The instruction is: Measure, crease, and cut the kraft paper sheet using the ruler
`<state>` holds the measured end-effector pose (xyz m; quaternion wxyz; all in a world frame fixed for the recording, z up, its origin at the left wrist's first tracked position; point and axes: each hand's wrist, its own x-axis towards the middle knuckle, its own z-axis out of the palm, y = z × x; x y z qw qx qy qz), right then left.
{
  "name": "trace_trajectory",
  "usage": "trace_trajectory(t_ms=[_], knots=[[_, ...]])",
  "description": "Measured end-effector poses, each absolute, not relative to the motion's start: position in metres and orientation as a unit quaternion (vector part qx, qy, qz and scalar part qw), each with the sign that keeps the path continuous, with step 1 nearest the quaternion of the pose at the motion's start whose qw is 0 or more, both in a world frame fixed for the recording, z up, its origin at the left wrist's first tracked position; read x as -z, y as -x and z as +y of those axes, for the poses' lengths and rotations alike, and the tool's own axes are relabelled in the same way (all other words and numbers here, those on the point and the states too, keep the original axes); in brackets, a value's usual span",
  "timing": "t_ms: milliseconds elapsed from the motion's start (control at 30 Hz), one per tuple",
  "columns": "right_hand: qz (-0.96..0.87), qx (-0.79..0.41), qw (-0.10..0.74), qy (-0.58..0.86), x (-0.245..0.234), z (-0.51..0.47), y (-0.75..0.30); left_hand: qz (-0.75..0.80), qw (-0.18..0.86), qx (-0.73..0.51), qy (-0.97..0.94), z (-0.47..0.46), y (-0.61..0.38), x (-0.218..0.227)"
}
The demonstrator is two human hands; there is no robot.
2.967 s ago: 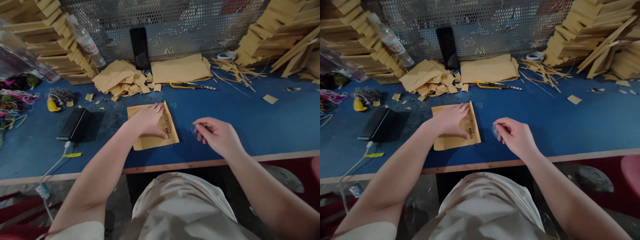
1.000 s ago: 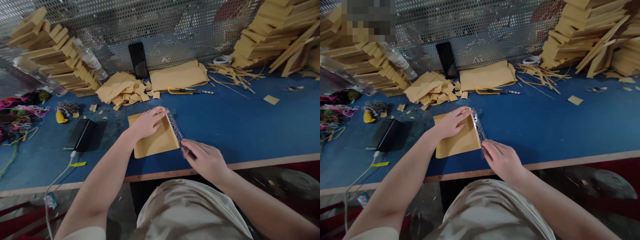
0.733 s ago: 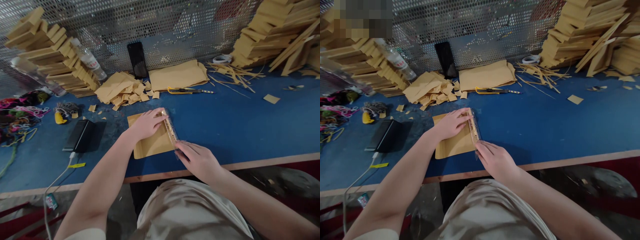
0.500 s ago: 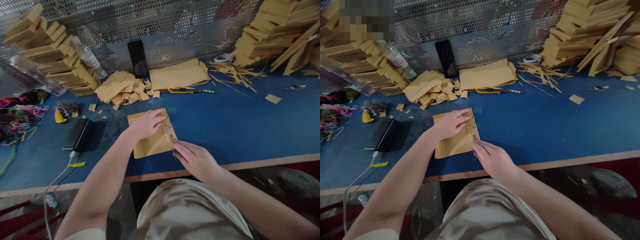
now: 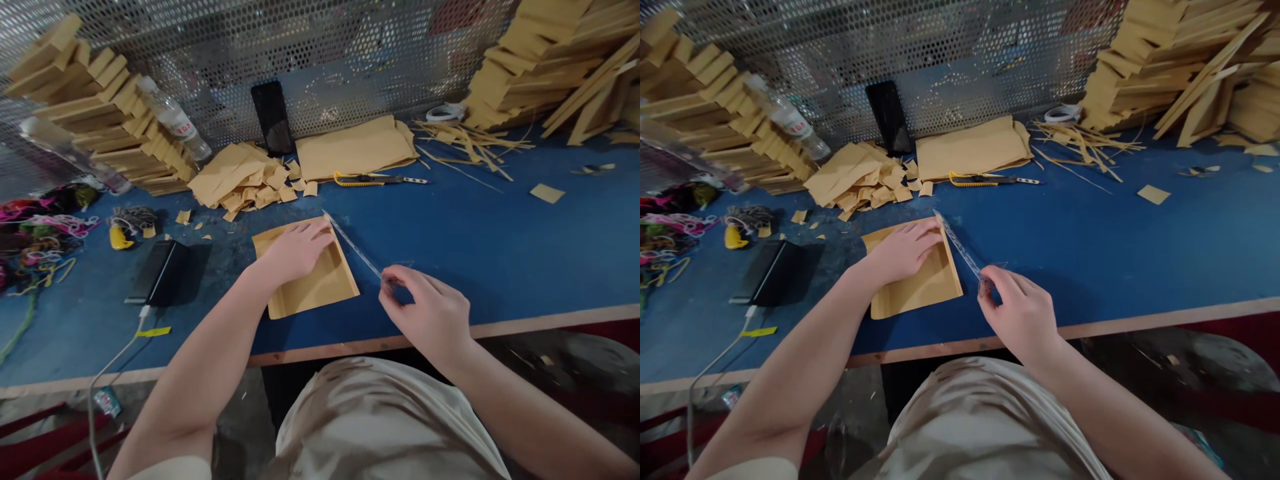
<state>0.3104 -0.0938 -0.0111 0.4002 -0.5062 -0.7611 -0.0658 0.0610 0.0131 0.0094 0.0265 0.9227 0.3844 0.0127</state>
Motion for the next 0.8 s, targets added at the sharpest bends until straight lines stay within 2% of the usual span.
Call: trace_trajectory(t_ms=[433, 800], knots=[[-0.721, -0.077, 0.425, 0.541, 0.012, -0.091, -0.314, 0.361, 0.014, 0.044, -0.931, 0.012, -0.069, -0.010], [-0.773, -0.069, 0.408, 0.481, 0.014, -0.092, -0.305, 0.372, 0.018, 0.016, -0.928, 0.014, -0.066, -0.003]])
